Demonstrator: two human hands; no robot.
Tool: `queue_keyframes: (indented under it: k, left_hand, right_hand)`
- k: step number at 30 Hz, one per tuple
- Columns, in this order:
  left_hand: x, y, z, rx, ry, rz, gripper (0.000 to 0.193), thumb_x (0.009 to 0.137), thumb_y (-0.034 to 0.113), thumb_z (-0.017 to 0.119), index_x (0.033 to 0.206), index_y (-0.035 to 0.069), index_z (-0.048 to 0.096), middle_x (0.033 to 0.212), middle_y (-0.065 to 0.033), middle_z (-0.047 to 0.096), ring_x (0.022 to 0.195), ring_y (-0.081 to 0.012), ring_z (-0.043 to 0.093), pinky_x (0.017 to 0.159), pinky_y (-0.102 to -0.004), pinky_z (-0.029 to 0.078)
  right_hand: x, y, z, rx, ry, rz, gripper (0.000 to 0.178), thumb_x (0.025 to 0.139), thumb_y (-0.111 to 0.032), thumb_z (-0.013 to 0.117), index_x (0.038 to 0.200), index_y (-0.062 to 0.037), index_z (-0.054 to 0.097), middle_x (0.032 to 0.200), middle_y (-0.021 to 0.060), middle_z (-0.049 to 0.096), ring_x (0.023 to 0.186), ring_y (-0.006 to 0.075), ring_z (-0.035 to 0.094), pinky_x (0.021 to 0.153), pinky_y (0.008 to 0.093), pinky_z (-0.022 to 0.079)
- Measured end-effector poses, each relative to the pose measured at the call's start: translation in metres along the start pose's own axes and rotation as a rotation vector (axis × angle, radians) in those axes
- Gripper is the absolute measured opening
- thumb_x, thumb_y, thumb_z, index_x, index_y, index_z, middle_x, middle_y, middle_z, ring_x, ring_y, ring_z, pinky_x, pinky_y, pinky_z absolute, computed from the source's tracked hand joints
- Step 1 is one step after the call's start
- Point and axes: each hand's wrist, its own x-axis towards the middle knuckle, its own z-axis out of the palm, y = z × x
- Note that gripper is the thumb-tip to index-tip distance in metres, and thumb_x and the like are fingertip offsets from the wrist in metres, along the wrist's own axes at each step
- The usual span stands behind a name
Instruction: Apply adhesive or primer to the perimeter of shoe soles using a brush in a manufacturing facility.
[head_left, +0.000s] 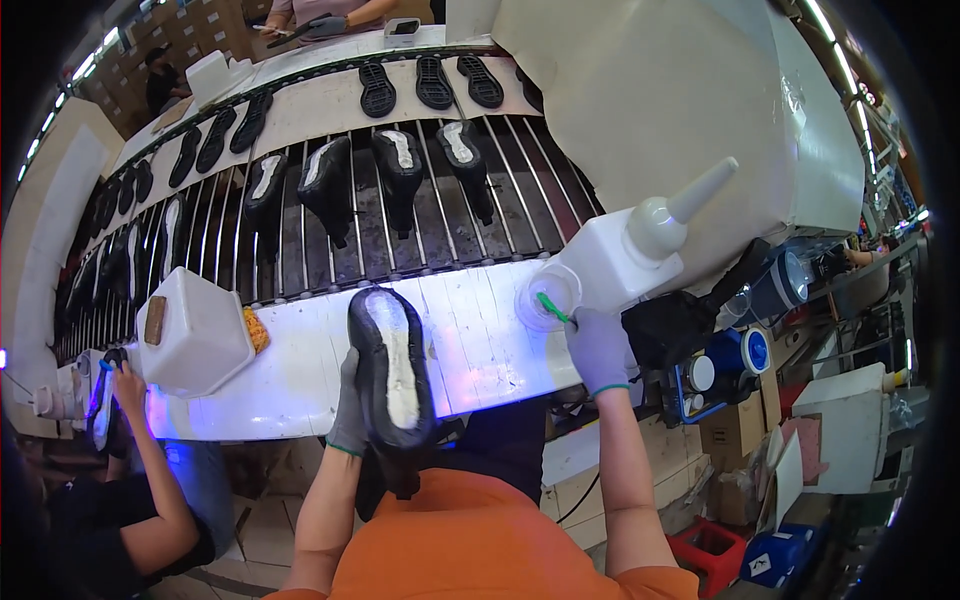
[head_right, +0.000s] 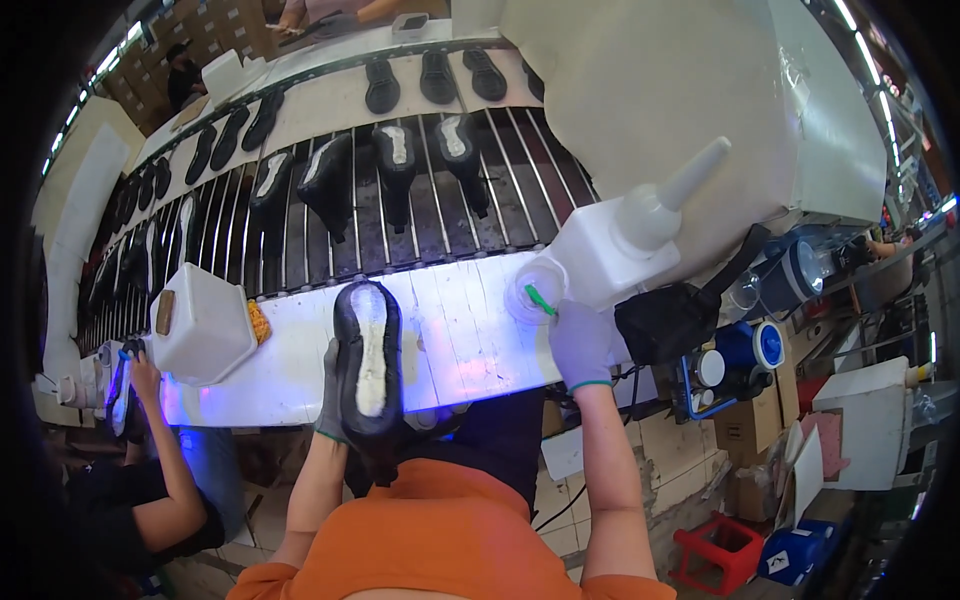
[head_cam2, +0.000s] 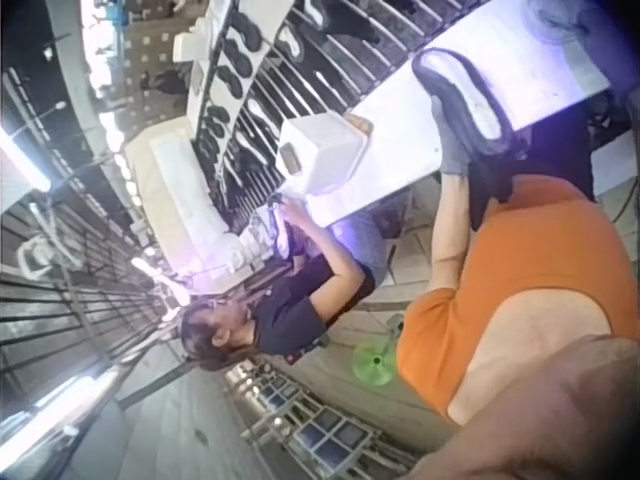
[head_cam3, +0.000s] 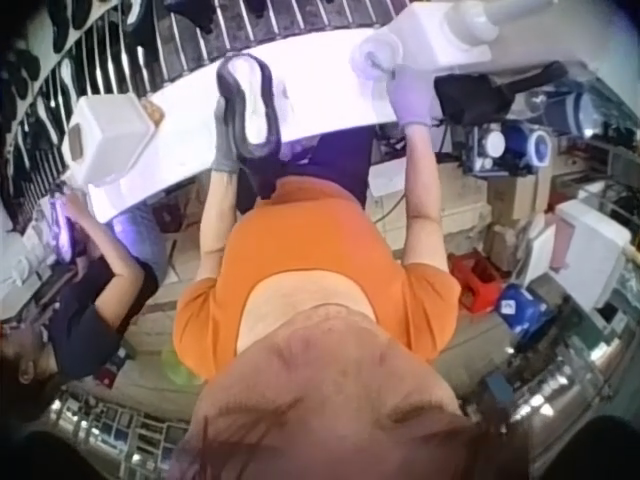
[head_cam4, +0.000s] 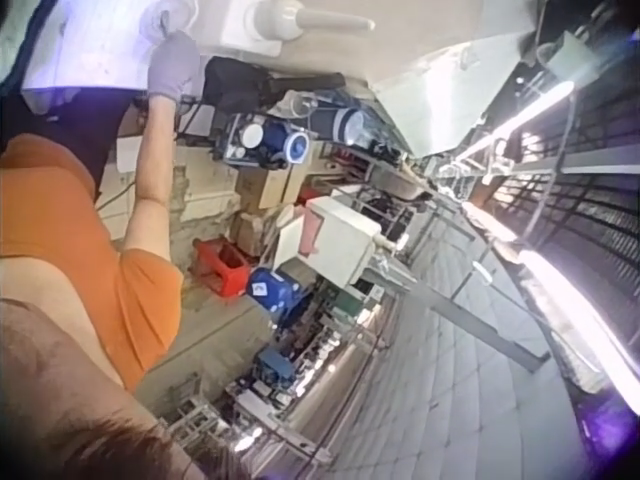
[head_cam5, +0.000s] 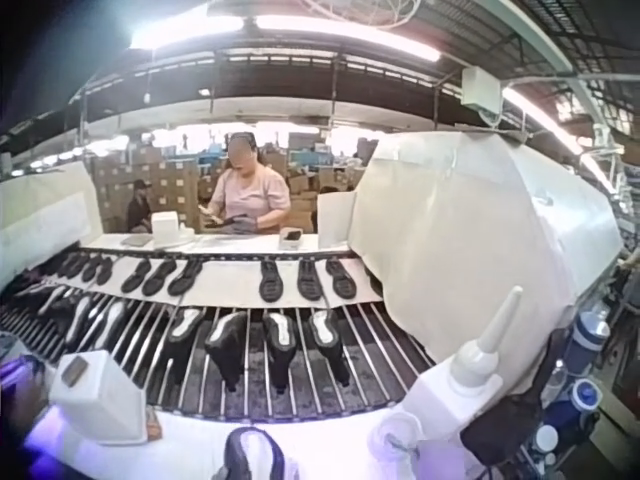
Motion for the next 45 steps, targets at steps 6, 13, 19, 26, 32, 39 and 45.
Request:
queue_keyframes:
  k: [6, 13, 19, 26, 32, 39, 45]
  left_hand:
    - [0.004, 0.007, -0.008, -0.18, -0.309, -0.005, 0.059, 0.099, 0.048, 0.037, 0.137, 0.005, 0.049, 0.13, -0.0123, 0.057, 0.111, -0.0201, 0.059, 0.097, -0.0309, 0.046]
    - [0.0, 0.006, -0.007, 0.011, -0.015, 0.043, 0.063, 0.096, 0.053, 0.042, 0.138, 0.006, 0.046, 0.127, -0.011, 0.058, 0.109, -0.02, 0.059, 0.095, -0.0327, 0.048]
    - [-0.012, 0.005, 0.04, 0.146, 0.124, -0.018, 0.058, 0.092, 0.051, 0.055, 0.126, 0.004, 0.054, 0.114, -0.0101, 0.064, 0.099, -0.0198, 0.063, 0.09, -0.034, 0.052]
    - [-0.015, 0.015, 0.059, 0.384, 0.02, 0.071, 0.066, 0.091, 0.051, 0.057, 0.132, 0.001, 0.048, 0.12, -0.0136, 0.061, 0.108, -0.0226, 0.061, 0.098, -0.038, 0.049]
    - [-0.02, 0.022, 0.078, 0.493, 0.039, 0.184, 0.065, 0.091, 0.049, 0.059, 0.128, -0.003, 0.048, 0.112, -0.0113, 0.061, 0.097, -0.018, 0.062, 0.087, -0.0324, 0.052]
    - [-0.022, 0.018, 0.083, 0.643, 0.028, 0.276, 0.067, 0.089, 0.051, 0.059, 0.127, -0.004, 0.049, 0.111, -0.0112, 0.062, 0.098, -0.018, 0.061, 0.088, -0.0326, 0.051]
    - [-0.025, 0.014, 0.088, 0.635, -0.003, 0.271, 0.059, 0.089, 0.048, 0.062, 0.119, -0.001, 0.05, 0.094, -0.0041, 0.057, 0.084, -0.0112, 0.054, 0.078, -0.0278, 0.047]
  right_hand:
    - [-0.014, 0.036, 0.034, 0.937, -0.047, 0.166, 0.023, 0.091, -0.02, 0.059, 0.097, -0.0015, 0.071, 0.074, 0.0106, 0.069, 0.055, 0.0124, 0.056, 0.051, 0.029, 0.042]
    - [-0.01, 0.023, 0.024, 1.754, -0.466, 0.439, 0.03, 0.094, -0.018, 0.059, 0.11, 0.0064, 0.064, 0.076, 0.0094, 0.067, 0.049, 0.004, 0.044, 0.042, 0.0181, 0.028]
    - [0.004, -0.042, -0.065, 1.461, -0.495, 0.018, 0.02, 0.08, -0.008, 0.063, 0.091, 0.0061, 0.071, 0.071, 0.005, 0.064, 0.055, 0.0062, 0.05, 0.049, 0.0193, 0.036]
    - [-0.024, -0.062, -0.105, 1.27, -0.575, -0.473, 0.024, 0.074, 0.0, 0.075, 0.098, -0.0037, 0.075, 0.085, 0.0091, 0.071, 0.076, 0.0146, 0.066, 0.068, 0.0257, 0.05]
    - [-0.035, -0.062, -0.11, 1.1, -0.585, -0.489, 0.024, 0.072, -0.006, 0.079, 0.097, -0.0056, 0.076, 0.082, 0.0089, 0.07, 0.07, 0.0133, 0.065, 0.061, 0.0242, 0.049]
    - [-0.027, -0.071, -0.097, 1.066, -0.396, -0.433, 0.021, 0.077, -0.009, 0.076, 0.098, -0.0051, 0.075, 0.078, 0.0072, 0.068, 0.067, 0.0122, 0.061, 0.061, 0.0251, 0.045]
    - [-0.008, -0.086, -0.09, 1.046, -0.31, -0.375, 0.019, 0.074, -0.004, 0.077, 0.093, -0.0027, 0.076, 0.077, 0.0053, 0.068, 0.07, 0.0107, 0.059, 0.063, 0.0257, 0.043]
